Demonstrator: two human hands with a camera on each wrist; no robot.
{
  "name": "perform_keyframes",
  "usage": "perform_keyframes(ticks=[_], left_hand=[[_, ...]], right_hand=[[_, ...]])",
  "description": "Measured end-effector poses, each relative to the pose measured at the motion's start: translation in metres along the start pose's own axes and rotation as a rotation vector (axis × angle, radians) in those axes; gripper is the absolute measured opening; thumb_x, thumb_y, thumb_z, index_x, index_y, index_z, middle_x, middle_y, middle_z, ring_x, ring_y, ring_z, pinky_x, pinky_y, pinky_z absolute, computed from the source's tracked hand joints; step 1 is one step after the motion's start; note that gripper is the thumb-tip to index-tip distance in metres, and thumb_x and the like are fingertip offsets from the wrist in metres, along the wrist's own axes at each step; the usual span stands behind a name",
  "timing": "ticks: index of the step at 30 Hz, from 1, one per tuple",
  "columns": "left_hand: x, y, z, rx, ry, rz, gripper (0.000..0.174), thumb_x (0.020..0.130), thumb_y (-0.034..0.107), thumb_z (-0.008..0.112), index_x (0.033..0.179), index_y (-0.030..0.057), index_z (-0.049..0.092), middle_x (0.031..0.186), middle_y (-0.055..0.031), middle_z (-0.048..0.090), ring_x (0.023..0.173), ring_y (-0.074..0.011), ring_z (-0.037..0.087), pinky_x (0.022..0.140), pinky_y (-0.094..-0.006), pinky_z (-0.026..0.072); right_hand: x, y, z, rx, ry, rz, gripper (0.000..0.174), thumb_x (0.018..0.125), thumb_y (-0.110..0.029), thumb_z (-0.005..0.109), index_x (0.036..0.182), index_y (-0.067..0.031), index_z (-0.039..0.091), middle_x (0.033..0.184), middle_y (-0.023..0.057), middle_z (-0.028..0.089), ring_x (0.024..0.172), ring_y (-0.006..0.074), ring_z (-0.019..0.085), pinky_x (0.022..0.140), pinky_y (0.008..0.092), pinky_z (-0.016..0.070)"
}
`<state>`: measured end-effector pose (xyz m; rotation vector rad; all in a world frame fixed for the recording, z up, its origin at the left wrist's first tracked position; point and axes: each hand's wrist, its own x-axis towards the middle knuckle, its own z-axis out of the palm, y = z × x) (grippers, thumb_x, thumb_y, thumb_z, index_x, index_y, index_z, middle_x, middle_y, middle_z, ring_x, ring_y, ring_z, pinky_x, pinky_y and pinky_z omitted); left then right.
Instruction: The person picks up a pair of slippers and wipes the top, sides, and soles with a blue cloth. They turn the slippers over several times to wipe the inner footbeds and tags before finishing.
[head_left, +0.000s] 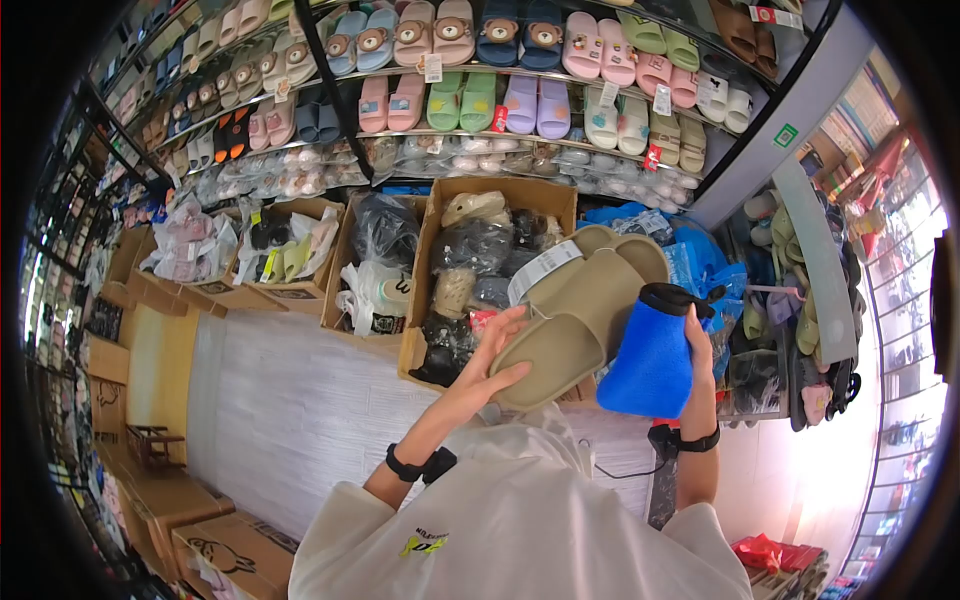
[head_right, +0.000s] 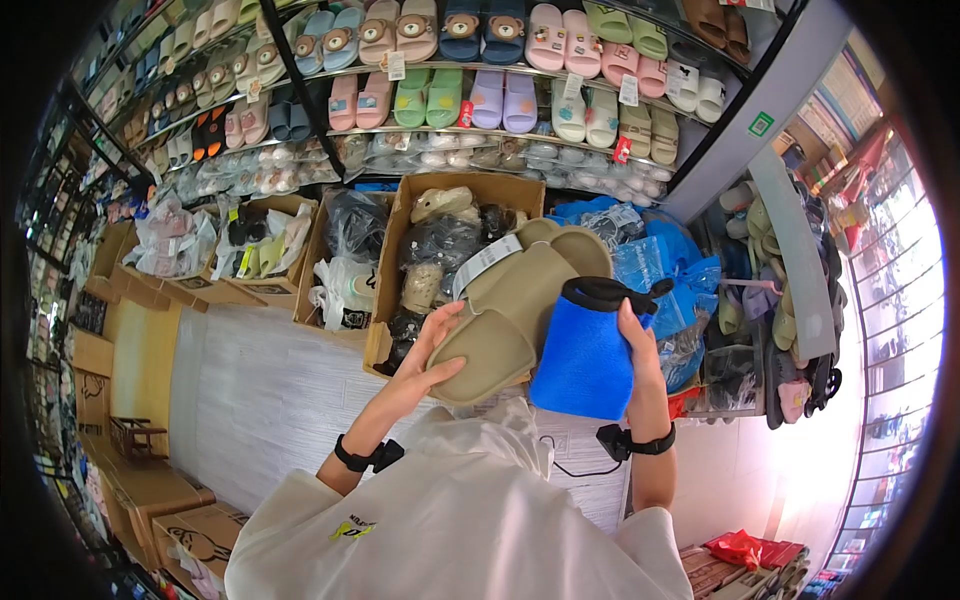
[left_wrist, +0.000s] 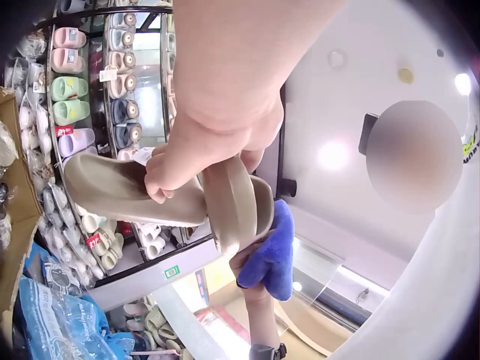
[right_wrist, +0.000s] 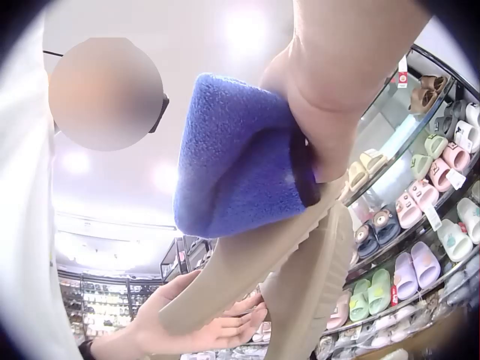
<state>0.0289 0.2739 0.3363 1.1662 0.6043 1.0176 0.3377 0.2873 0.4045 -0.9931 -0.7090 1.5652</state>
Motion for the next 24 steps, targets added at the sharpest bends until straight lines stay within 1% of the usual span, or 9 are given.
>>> perform_keyframes(ticks=[2,6,9,12,14,17,20,23,24], left_hand=[[0.004,-0.013,-0.008,-0.064,-0.016,-0.007,0.07,0.105,0.026,0.055,0.162,0.0056,0.02,0.162,-0.0108,0.029,0.15,-0.0229,0.027,0.121,-0.0358,0.0232],[0.009,-0.019,-0.004,-0.191,-0.031,-0.08,0.069,0.109,0.035,0.044,0.163,0.0049,0.015,0.168,-0.0116,0.019,0.154,-0.0235,0.023,0.123,-0.0358,0.0221],[0.011,-0.02,0.001,-0.415,-0.038,-0.206,0.069,0.108,0.041,0.04,0.163,0.006,0.017,0.168,-0.0096,0.022,0.154,-0.0197,0.023,0.124,-0.0369,0.0229],[0.015,-0.009,0.002,-0.424,-0.059,-0.264,0.069,0.108,0.037,0.044,0.163,0.006,0.018,0.168,-0.0093,0.025,0.153,-0.0192,0.026,0.124,-0.0363,0.0234],[0.019,-0.007,0.006,-0.357,-0.012,-0.276,0.07,0.106,0.034,0.047,0.163,0.0058,0.017,0.167,-0.0097,0.025,0.153,-0.0198,0.026,0.124,-0.036,0.0237],[0.025,-0.002,0.004,-0.366,0.002,-0.282,0.073,0.104,0.03,0.051,0.163,0.0046,0.016,0.168,-0.0105,0.025,0.154,-0.0204,0.026,0.123,-0.0355,0.0239],[0.029,0.008,0.003,-0.405,-0.016,-0.26,0.076,0.103,0.029,0.054,0.163,0.0022,0.016,0.168,-0.0114,0.023,0.154,-0.0205,0.025,0.123,-0.0349,0.0234],[0.035,0.024,0.007,-0.438,-0.041,-0.191,0.077,0.102,0.027,0.055,0.162,0.0004,0.015,0.169,-0.0121,0.022,0.154,-0.0208,0.025,0.123,-0.0342,0.0227],[0.036,0.026,0.008,-0.45,-0.051,-0.163,0.077,0.102,0.026,0.055,0.162,-0.0001,0.014,0.169,-0.0123,0.022,0.154,-0.0208,0.025,0.123,-0.0339,0.0225]], right_hand=[[0.001,0.001,-0.011,0.005,-0.022,-0.063,0.053,0.098,-0.04,0.065,0.131,0.0014,0.059,0.111,0.0165,0.071,0.091,0.0232,0.073,0.081,0.0362,0.0613],[-0.002,0.0,-0.024,0.007,-0.04,-0.07,0.053,0.098,-0.039,0.067,0.13,0.0021,0.06,0.112,0.017,0.071,0.092,0.0237,0.073,0.081,0.0367,0.0615],[-0.001,0.003,-0.033,-0.024,-0.065,-0.097,0.056,0.096,-0.039,0.068,0.131,0.0034,0.06,0.115,0.0166,0.071,0.096,0.0237,0.072,0.085,0.0374,0.0605],[-0.001,0.002,-0.027,-0.084,-0.117,-0.12,0.062,0.093,-0.04,0.071,0.134,0.005,0.058,0.118,0.0158,0.07,0.103,0.0235,0.07,0.091,0.0381,0.0572],[-0.004,-0.005,-0.019,-0.162,-0.177,-0.107,0.066,0.091,-0.039,0.073,0.137,0.0057,0.057,0.12,0.0152,0.069,0.107,0.0234,0.068,0.095,0.0386,0.0542],[0.001,-0.004,-0.023,-0.192,-0.275,-0.123,0.069,0.089,-0.038,0.075,0.138,0.0073,0.056,0.121,0.0151,0.068,0.109,0.023,0.066,0.098,0.0382,0.0512],[0.006,0.002,-0.029,-0.242,-0.226,-0.138,0.084,0.087,-0.047,0.074,0.143,0.0098,0.048,0.122,0.0176,0.067,0.103,0.0241,0.068,0.094,0.0379,0.0545],[0.006,0.003,-0.026,-0.268,-0.238,-0.172,0.081,0.087,-0.047,0.075,0.139,0.0102,0.051,0.122,0.0169,0.067,0.104,0.0242,0.068,0.094,0.0382,0.0545],[0.006,0.001,-0.023,-0.26,-0.276,-0.166,0.073,0.089,-0.042,0.075,0.137,0.0088,0.054,0.121,0.0151,0.068,0.105,0.0221,0.067,0.094,0.0368,0.0534]])
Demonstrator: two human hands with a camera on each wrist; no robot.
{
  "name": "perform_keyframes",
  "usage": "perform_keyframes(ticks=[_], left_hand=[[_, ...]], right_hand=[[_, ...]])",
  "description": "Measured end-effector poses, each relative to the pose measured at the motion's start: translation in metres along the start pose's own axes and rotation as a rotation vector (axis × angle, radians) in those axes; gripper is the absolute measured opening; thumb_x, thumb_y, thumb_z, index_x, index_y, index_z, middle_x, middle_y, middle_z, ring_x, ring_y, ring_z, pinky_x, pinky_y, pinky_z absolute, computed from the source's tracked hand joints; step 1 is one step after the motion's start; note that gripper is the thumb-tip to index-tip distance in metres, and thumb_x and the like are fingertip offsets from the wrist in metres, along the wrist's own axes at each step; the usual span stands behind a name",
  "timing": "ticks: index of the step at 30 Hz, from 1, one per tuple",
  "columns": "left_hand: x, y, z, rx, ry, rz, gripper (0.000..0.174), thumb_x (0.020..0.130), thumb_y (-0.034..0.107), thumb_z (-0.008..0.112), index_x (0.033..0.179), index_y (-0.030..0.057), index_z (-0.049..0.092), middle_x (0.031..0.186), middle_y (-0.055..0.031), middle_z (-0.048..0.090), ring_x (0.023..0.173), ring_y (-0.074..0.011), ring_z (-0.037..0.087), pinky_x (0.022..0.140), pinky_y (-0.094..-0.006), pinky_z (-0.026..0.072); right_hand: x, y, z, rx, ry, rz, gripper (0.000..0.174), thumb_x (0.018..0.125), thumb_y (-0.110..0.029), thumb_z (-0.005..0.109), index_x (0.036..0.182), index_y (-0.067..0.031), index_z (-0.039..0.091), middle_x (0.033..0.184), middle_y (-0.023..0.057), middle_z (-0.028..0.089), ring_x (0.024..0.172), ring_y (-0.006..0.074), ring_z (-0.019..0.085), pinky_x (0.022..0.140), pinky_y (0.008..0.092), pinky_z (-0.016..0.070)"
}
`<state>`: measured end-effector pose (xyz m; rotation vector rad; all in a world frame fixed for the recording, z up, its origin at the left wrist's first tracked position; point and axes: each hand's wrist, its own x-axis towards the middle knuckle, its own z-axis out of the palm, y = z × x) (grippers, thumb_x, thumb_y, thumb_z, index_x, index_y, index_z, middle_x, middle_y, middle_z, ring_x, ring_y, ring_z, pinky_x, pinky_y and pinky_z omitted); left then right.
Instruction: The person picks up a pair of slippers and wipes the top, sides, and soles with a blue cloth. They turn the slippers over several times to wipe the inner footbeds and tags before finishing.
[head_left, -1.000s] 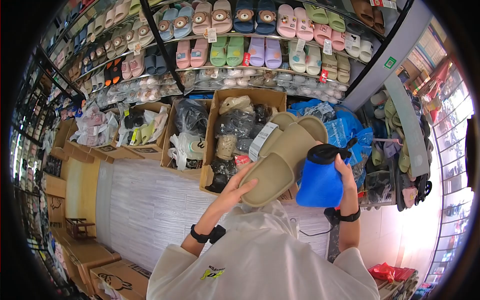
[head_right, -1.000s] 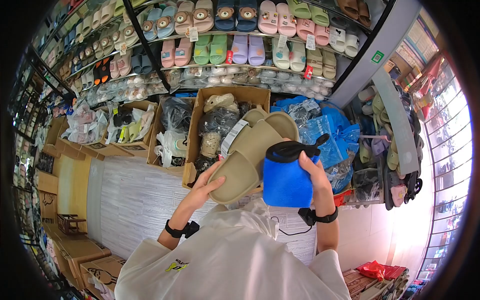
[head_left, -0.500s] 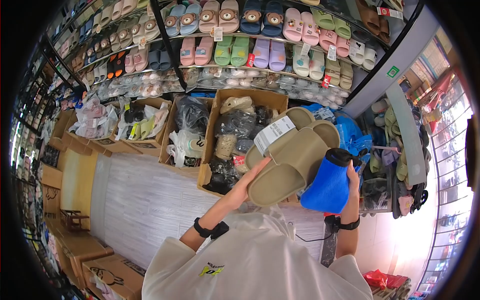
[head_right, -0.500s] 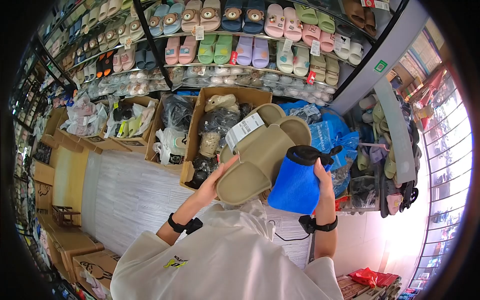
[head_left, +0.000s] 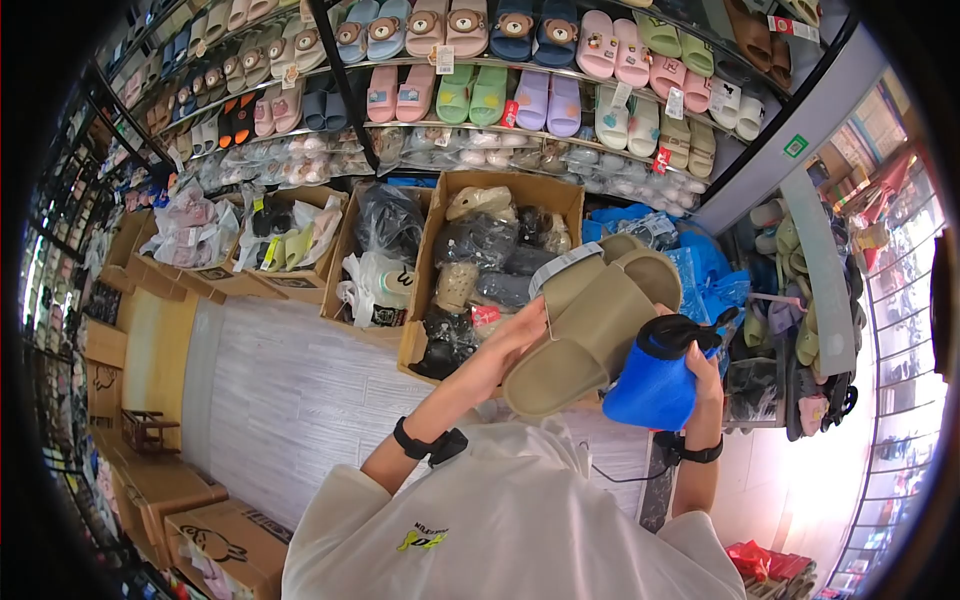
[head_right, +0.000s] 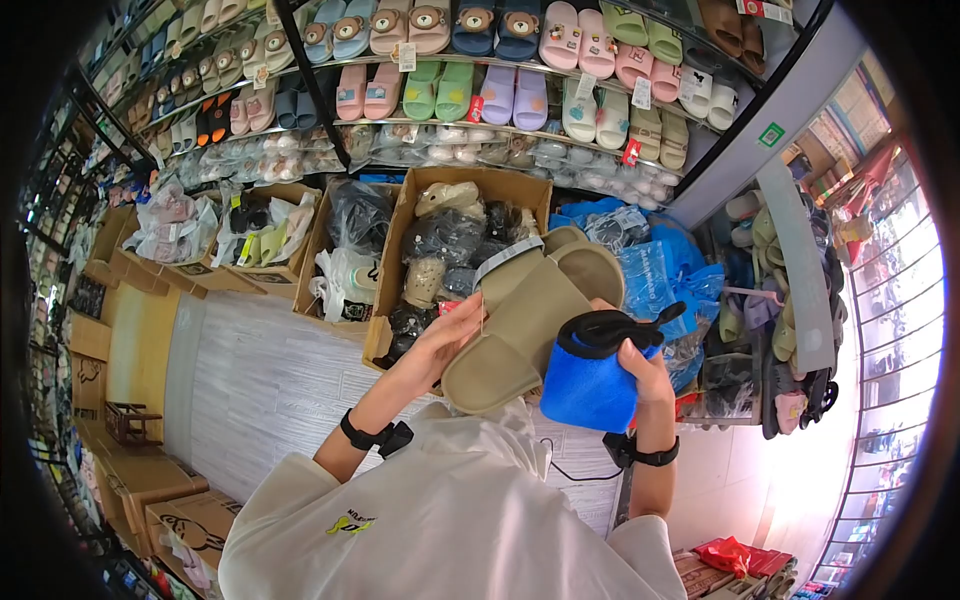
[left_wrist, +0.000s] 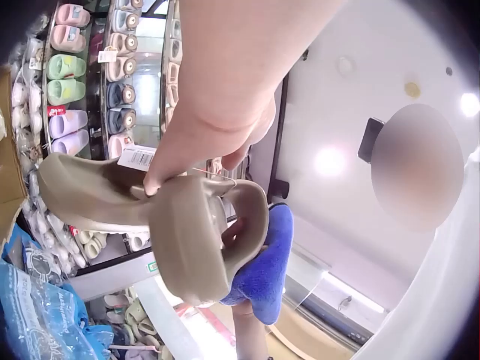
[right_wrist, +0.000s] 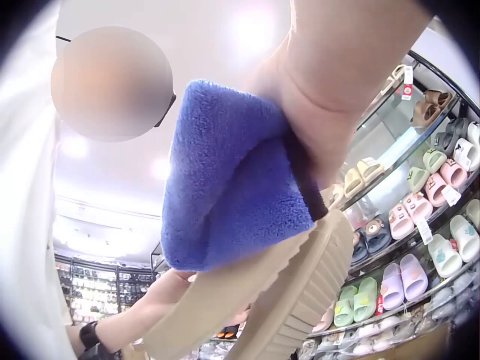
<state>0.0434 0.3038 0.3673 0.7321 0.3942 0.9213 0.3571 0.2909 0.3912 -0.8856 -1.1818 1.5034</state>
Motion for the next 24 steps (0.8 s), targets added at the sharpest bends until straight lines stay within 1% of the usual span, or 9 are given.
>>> perform_keyframes(ticks=[2,6,9,10,13,16,19,22,24], left_hand=[[0.005,-0.01,-0.012,0.034,-0.01,0.035,0.077,0.101,0.022,0.055,0.162,-0.0009,0.014,0.169,-0.013,0.021,0.155,-0.0224,0.024,0.124,-0.034,0.0219],[0.006,-0.032,-0.028,0.267,0.1,0.16,0.078,0.098,0.007,0.057,0.161,-0.0022,0.014,0.169,-0.0147,0.019,0.156,-0.0247,0.018,0.125,-0.0358,0.018],[0.005,-0.048,-0.038,0.446,0.171,0.24,0.08,0.094,-0.003,0.06,0.161,-0.0025,0.016,0.169,-0.0164,0.017,0.157,-0.0252,0.014,0.126,-0.0372,0.013],[0.005,-0.051,-0.041,0.555,0.174,0.286,0.081,0.092,-0.008,0.063,0.16,-0.0021,0.021,0.169,-0.0176,0.017,0.157,-0.0251,0.014,0.125,-0.0376,0.0133],[0.002,-0.059,-0.042,0.768,0.16,0.397,0.077,0.092,-0.006,0.065,0.158,-0.0032,0.027,0.168,-0.0181,0.021,0.156,-0.0267,0.016,0.124,-0.0376,0.0176],[0.002,-0.06,-0.038,1.034,0.169,0.482,0.075,0.09,-0.004,0.069,0.156,-0.0049,0.032,0.164,-0.0185,0.032,0.153,-0.0274,0.026,0.122,-0.0378,0.0227],[0.002,-0.06,-0.025,0.904,0.199,0.541,0.067,0.089,0.0,0.071,0.149,-0.0085,0.042,0.152,-0.0222,0.046,0.144,-0.0304,0.042,0.12,-0.0386,0.029],[0.004,-0.071,-0.023,0.718,0.355,0.483,0.07,0.085,-0.003,0.072,0.149,-0.0072,0.042,0.147,-0.02,0.05,0.138,-0.0264,0.047,0.117,-0.0369,0.0336],[0.009,-0.062,-0.021,0.624,0.372,0.504,0.07,0.083,-0.004,0.073,0.146,-0.0062,0.042,0.144,-0.018,0.052,0.136,-0.0246,0.049,0.116,-0.0358,0.0347]], right_hand=[[0.002,-0.006,0.008,0.023,-0.072,-0.003,0.057,0.092,-0.032,0.074,0.133,0.0059,0.059,0.12,0.0115,0.069,0.106,0.018,0.065,0.094,0.0339,0.0512],[0.001,0.003,0.015,-0.047,0.26,0.19,0.041,0.1,-0.026,0.067,0.13,0.0017,0.062,0.115,0.0073,0.07,0.098,0.0127,0.066,0.085,0.0289,0.0532],[0.01,-0.001,0.022,-0.058,0.265,0.197,0.043,0.102,-0.033,0.063,0.131,-0.0003,0.061,0.116,0.0105,0.07,0.099,0.016,0.069,0.085,0.0318,0.0569],[0.012,-0.003,0.027,-0.035,0.28,0.196,0.043,0.102,-0.032,0.064,0.13,0.0001,0.062,0.115,0.0098,0.07,0.098,0.0149,0.069,0.084,0.031,0.0565],[0.012,-0.005,0.035,0.021,0.311,0.209,0.042,0.101,-0.032,0.066,0.128,0.0008,0.063,0.113,0.0086,0.071,0.095,0.0126,0.068,0.082,0.0293,0.056],[0.011,-0.005,0.035,0.057,0.303,0.238,0.044,0.101,-0.033,0.066,0.129,0.0006,0.063,0.113,0.0086,0.071,0.094,0.0125,0.068,0.081,0.029,0.0562],[0.009,-0.003,0.036,0.058,0.275,0.25,0.044,0.101,-0.033,0.066,0.129,0.0006,0.063,0.112,0.0083,0.071,0.093,0.012,0.068,0.081,0.0284,0.0558],[0.005,0.001,0.041,-0.004,0.256,0.269,0.043,0.101,-0.031,0.067,0.129,0.0008,0.063,0.113,0.0078,0.071,0.095,0.0118,0.067,0.082,0.0287,0.0551],[0.001,0.004,0.048,-0.015,0.259,0.275,0.042,0.1,-0.03,0.067,0.128,0.0011,0.063,0.114,0.0074,0.07,0.096,0.0119,0.067,0.083,0.0291,0.0546]])
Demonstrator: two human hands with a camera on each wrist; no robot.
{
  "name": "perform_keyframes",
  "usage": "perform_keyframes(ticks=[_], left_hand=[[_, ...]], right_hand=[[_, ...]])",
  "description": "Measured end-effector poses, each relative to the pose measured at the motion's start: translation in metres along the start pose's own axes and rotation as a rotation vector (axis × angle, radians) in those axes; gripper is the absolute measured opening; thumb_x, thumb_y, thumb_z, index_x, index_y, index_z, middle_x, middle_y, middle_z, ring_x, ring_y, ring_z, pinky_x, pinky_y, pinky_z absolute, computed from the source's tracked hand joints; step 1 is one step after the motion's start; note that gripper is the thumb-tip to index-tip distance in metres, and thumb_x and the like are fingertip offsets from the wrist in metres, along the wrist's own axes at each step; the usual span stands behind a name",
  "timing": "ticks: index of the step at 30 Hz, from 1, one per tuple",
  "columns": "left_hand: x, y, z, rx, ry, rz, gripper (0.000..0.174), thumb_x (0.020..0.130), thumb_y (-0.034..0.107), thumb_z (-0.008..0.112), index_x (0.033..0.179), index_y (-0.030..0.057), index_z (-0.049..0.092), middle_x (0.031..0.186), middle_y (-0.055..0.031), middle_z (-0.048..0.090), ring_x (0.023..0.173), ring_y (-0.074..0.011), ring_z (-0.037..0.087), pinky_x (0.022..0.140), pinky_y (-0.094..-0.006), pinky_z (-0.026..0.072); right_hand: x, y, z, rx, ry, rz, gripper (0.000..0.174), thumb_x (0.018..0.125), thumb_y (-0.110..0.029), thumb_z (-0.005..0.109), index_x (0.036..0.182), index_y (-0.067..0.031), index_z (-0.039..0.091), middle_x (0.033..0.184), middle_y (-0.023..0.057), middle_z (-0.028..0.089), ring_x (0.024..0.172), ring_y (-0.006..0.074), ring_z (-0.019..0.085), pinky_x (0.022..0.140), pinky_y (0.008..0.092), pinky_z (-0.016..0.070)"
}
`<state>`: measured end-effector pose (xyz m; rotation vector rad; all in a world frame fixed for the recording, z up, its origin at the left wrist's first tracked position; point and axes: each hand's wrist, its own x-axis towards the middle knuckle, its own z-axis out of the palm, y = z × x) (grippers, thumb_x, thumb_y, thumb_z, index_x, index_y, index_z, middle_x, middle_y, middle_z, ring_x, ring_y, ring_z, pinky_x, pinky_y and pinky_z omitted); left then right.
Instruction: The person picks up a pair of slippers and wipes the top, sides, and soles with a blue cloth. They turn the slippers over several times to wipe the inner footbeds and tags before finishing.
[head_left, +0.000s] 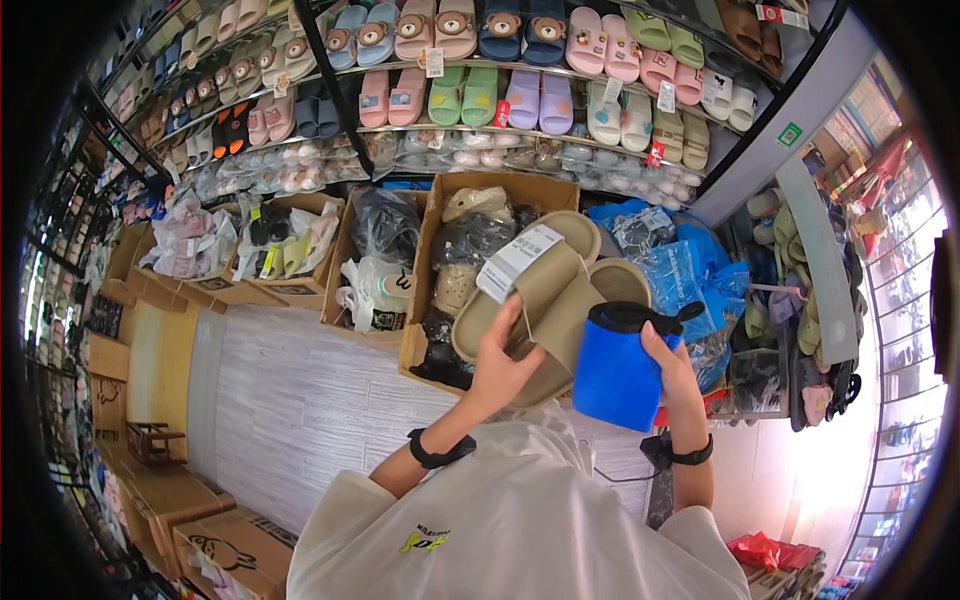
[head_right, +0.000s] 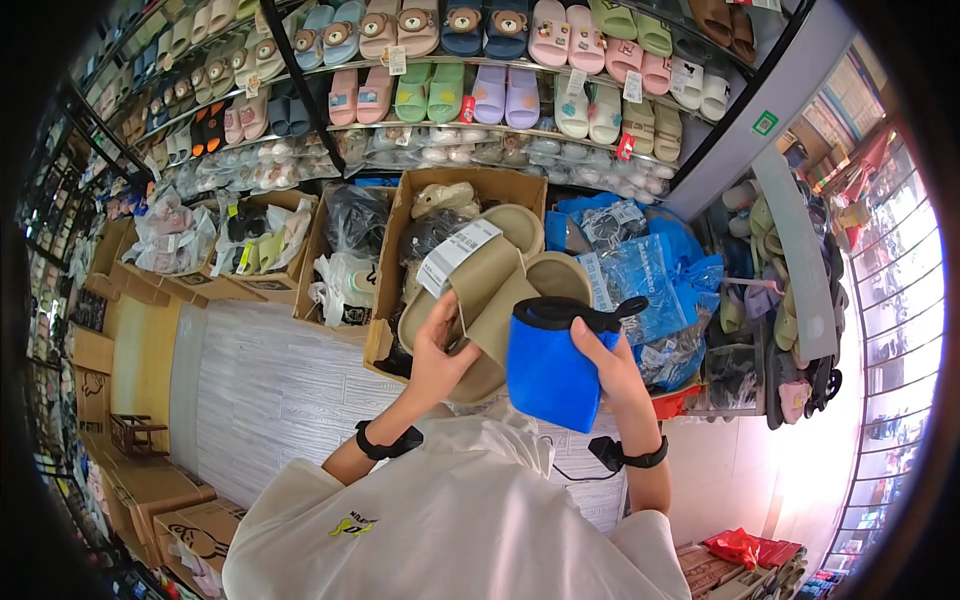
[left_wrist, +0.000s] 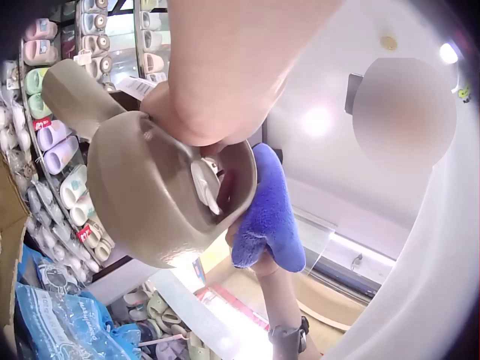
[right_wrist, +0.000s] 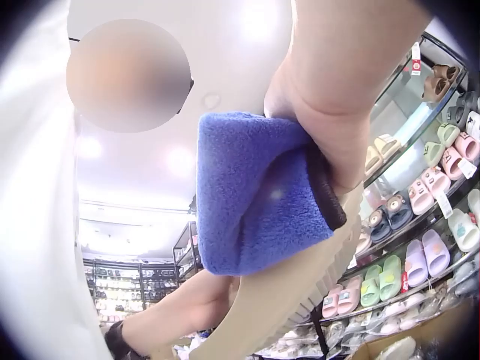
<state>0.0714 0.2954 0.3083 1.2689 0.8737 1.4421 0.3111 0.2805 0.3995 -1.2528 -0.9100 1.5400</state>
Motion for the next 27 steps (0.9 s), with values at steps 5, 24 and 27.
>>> perform_keyframes(ticks=[5,24,27], left_hand=[[0.003,0.0,-0.002,-0.088,0.072,-0.044,0.062,0.082,-0.009,0.07,0.139,-0.0029,0.044,0.14,-0.0146,0.054,0.134,-0.0223,0.049,0.115,-0.0337,0.0346],[-0.009,0.007,0.005,-0.13,0.248,0.024,0.051,0.087,-0.009,0.068,0.136,-0.0095,0.054,0.127,-0.0118,0.068,0.116,-0.0158,0.063,0.101,-0.0278,0.0478],[-0.009,0.002,0.006,-0.086,0.251,0.052,0.051,0.088,-0.007,0.067,0.137,-0.008,0.052,0.131,-0.0127,0.065,0.12,-0.0174,0.06,0.104,-0.0294,0.0454]], right_hand=[[-0.008,0.001,0.006,-0.089,-0.117,-0.018,0.044,0.099,-0.03,0.069,0.129,0.0019,0.064,0.115,0.0059,0.07,0.102,0.0117,0.063,0.091,0.0295,0.0507],[-0.025,-0.012,0.032,-0.253,-0.331,-0.278,0.041,0.097,-0.021,0.067,0.127,0.0068,0.061,0.114,0.0072,0.069,0.105,0.0126,0.059,0.096,0.0303,0.0461],[-0.027,-0.011,0.033,-0.256,-0.337,-0.29,0.042,0.096,-0.021,0.068,0.127,0.0072,0.06,0.115,0.0076,0.069,0.107,0.0128,0.059,0.097,0.031,0.0458]])
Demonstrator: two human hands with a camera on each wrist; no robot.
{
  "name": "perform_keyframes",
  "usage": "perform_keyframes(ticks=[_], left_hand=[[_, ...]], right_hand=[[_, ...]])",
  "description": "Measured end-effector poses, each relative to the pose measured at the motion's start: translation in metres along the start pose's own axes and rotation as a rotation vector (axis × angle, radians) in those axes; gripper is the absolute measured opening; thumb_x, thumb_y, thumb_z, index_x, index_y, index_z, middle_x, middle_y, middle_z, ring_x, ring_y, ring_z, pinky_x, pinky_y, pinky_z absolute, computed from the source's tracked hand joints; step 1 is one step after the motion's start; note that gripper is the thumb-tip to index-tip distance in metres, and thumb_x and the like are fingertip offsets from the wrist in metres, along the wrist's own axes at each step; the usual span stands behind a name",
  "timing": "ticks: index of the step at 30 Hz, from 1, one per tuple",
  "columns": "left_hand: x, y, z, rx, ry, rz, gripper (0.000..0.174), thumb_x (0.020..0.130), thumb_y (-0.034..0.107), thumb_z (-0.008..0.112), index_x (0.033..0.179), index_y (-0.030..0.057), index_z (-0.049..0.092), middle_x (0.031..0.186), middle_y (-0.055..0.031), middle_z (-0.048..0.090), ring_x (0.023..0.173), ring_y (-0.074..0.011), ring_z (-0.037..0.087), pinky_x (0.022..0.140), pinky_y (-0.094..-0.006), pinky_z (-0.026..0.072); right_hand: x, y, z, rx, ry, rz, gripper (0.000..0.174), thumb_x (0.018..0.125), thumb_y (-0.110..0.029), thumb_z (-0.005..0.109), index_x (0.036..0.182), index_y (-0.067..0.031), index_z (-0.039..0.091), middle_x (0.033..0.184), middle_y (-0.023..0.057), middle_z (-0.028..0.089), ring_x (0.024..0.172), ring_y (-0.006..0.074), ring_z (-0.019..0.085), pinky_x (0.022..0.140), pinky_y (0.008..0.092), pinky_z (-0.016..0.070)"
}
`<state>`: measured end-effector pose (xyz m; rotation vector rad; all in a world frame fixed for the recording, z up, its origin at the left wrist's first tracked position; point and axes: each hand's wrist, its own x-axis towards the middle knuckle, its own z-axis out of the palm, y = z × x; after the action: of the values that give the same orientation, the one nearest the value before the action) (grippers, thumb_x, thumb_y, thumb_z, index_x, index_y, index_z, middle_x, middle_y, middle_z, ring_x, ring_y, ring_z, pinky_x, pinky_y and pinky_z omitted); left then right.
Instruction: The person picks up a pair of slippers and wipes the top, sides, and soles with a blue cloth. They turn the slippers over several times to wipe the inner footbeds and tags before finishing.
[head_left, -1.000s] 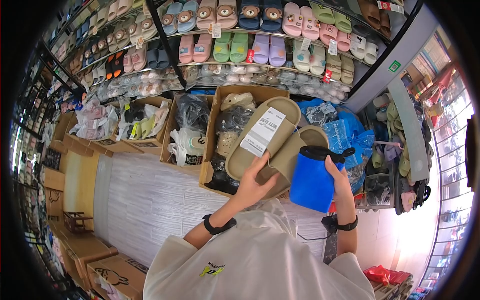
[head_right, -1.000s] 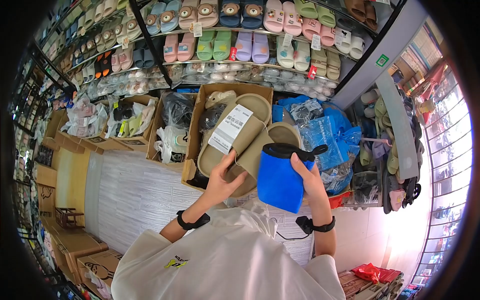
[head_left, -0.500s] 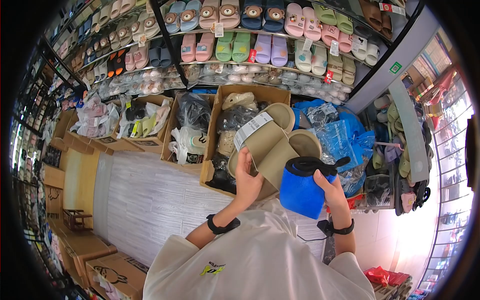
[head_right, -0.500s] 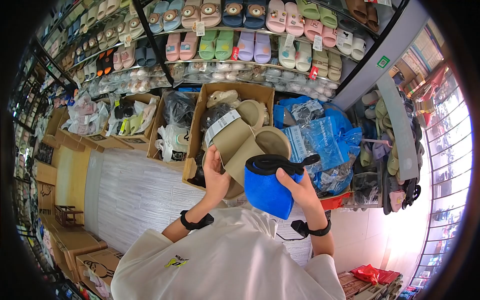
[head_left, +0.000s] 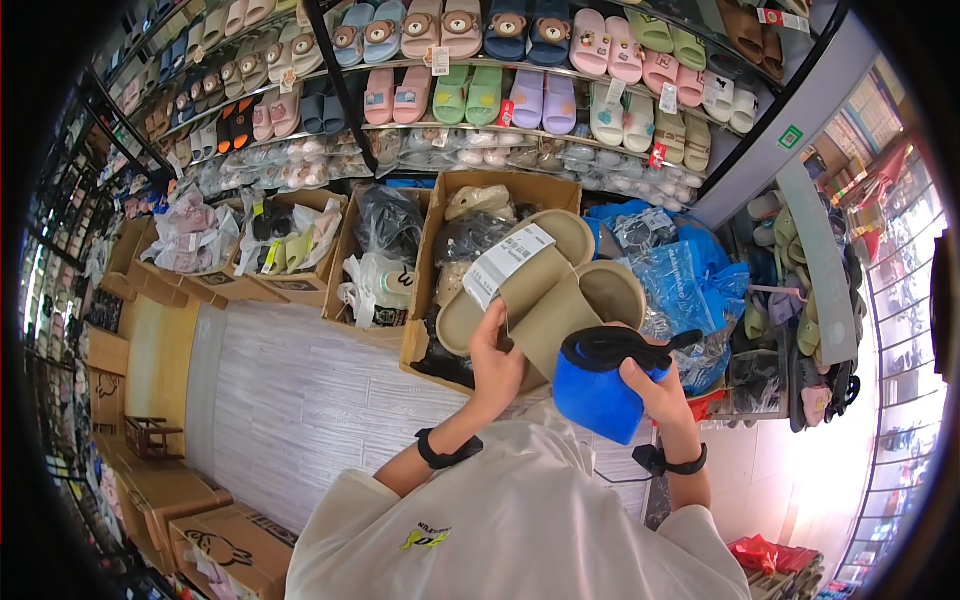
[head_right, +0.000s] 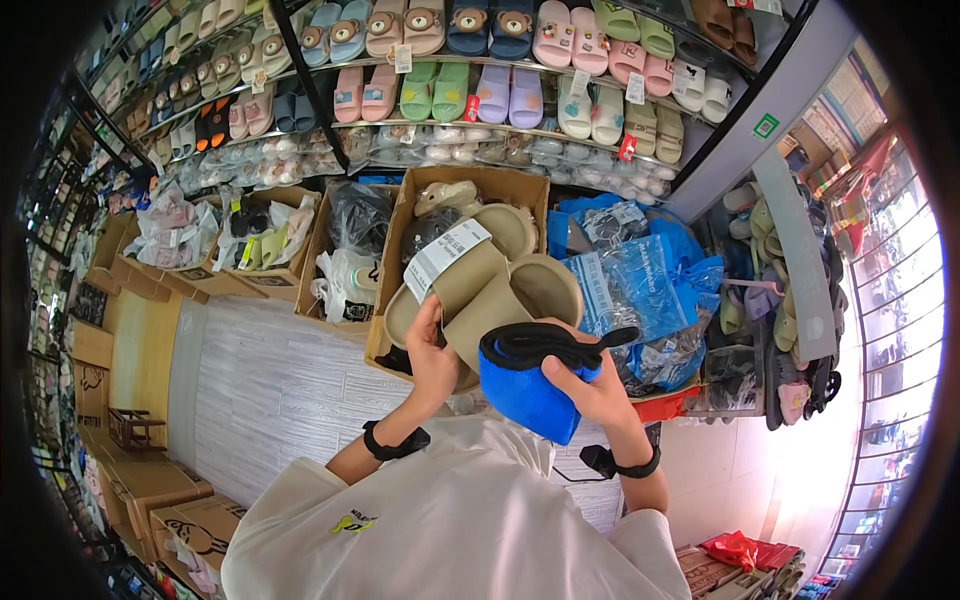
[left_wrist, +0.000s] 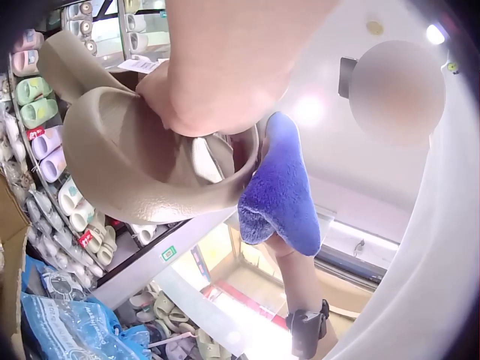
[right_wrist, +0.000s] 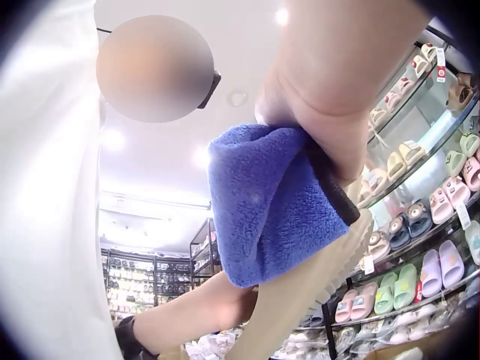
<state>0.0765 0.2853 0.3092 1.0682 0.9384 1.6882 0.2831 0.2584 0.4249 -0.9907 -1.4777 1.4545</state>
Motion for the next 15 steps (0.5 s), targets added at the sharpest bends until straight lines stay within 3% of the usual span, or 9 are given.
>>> perform_keyframes(ticks=[2,8,15], left_hand=[[0.002,0.0,0.003,0.048,-0.021,0.064,0.05,0.089,-0.004,0.067,0.136,-0.0075,0.05,0.134,-0.014,0.062,0.123,-0.0192,0.058,0.105,-0.0311,0.0439],[0.0,0.012,0.005,0.112,-0.076,0.019,0.047,0.089,-0.001,0.069,0.133,-0.0041,0.051,0.133,-0.0142,0.061,0.12,-0.0211,0.059,0.104,-0.0324,0.0447],[0.003,-0.006,-0.002,-0.052,-0.134,-0.198,0.046,0.088,0.002,0.074,0.13,-0.0022,0.058,0.125,-0.0108,0.068,0.116,-0.0171,0.062,0.103,-0.0315,0.0463]], right_hand=[[-0.001,0.0,0.0,-0.022,-0.004,-0.017,0.043,0.096,-0.021,0.069,0.127,0.0073,0.06,0.115,0.008,0.068,0.108,0.0128,0.059,0.098,0.0312,0.0458],[-0.005,0.002,0.001,-0.072,0.003,-0.042,0.045,0.096,-0.022,0.069,0.128,0.0076,0.06,0.115,0.0093,0.069,0.108,0.0135,0.06,0.098,0.0319,0.0468],[-0.005,0.003,0.003,-0.145,-0.025,-0.068,0.043,0.096,-0.02,0.07,0.127,0.008,0.061,0.114,0.0099,0.07,0.105,0.0141,0.061,0.096,0.0318,0.0478]])
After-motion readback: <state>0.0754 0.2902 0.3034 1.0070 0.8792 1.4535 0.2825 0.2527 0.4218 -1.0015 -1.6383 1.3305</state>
